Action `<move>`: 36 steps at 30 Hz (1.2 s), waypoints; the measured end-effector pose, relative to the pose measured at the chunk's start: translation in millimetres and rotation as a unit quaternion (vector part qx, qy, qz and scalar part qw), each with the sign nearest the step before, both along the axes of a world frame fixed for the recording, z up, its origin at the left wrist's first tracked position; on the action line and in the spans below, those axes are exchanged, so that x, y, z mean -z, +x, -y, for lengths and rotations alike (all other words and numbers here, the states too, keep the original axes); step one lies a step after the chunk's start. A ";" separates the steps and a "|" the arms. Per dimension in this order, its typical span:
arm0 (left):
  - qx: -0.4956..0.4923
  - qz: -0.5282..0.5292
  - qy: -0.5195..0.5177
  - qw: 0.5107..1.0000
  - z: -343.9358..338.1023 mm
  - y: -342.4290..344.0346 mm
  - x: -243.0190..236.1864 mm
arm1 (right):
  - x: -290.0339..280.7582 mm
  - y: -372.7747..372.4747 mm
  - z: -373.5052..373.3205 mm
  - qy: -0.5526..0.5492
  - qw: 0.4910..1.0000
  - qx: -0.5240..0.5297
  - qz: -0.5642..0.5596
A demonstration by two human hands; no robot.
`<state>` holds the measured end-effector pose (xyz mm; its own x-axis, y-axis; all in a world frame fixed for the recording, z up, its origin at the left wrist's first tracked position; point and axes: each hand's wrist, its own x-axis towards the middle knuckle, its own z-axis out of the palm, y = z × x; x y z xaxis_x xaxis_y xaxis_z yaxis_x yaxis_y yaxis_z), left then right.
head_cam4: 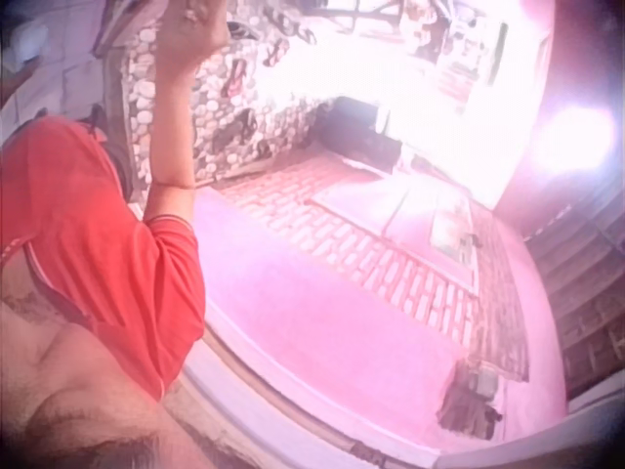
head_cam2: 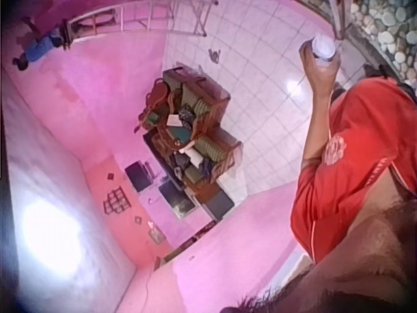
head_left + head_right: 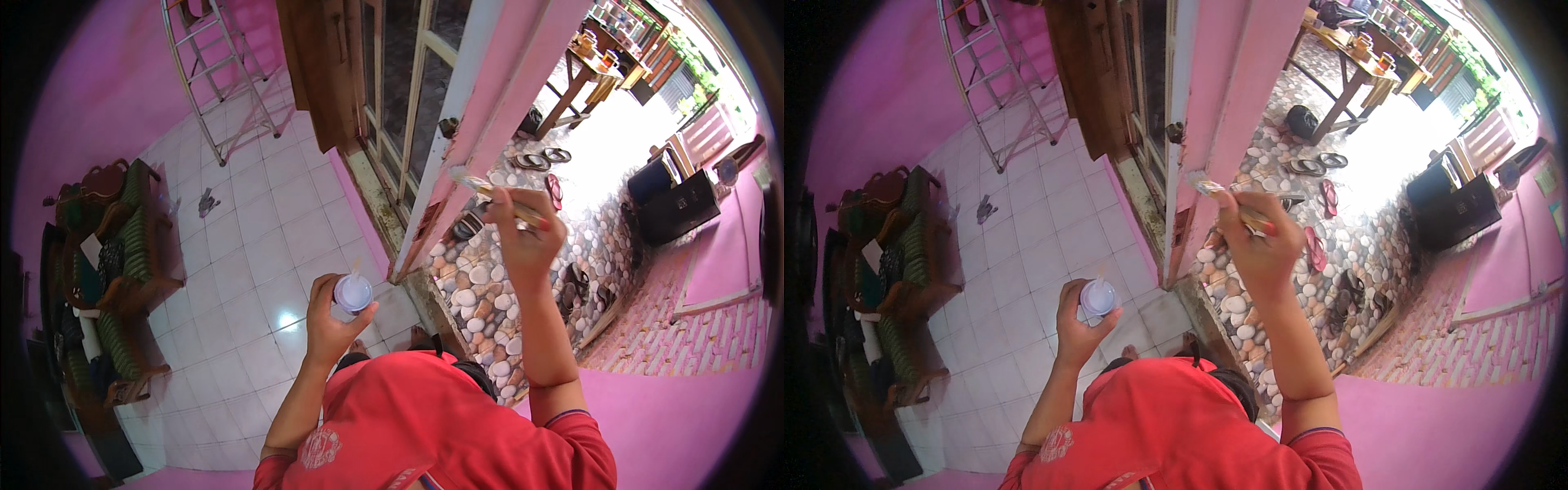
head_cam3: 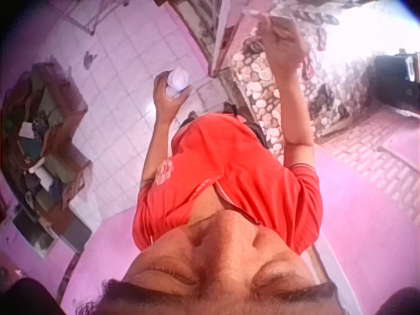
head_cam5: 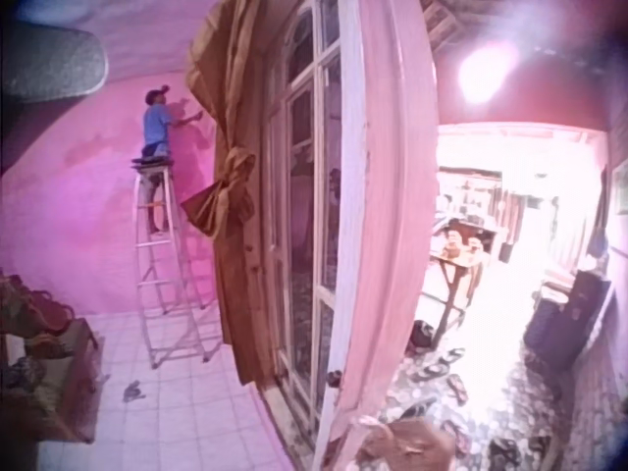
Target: The person dips a brush into a container of white paint and applies it to the edges of a wooden door frame.
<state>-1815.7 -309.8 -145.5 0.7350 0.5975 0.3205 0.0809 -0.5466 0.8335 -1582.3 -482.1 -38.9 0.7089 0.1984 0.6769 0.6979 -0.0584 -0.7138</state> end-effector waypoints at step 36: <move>0.032 0.068 -0.032 0.997 5.3 20.1 -1.1 | -26.6 -81.9 -10.4 -0.314 0.901 -0.295 0.060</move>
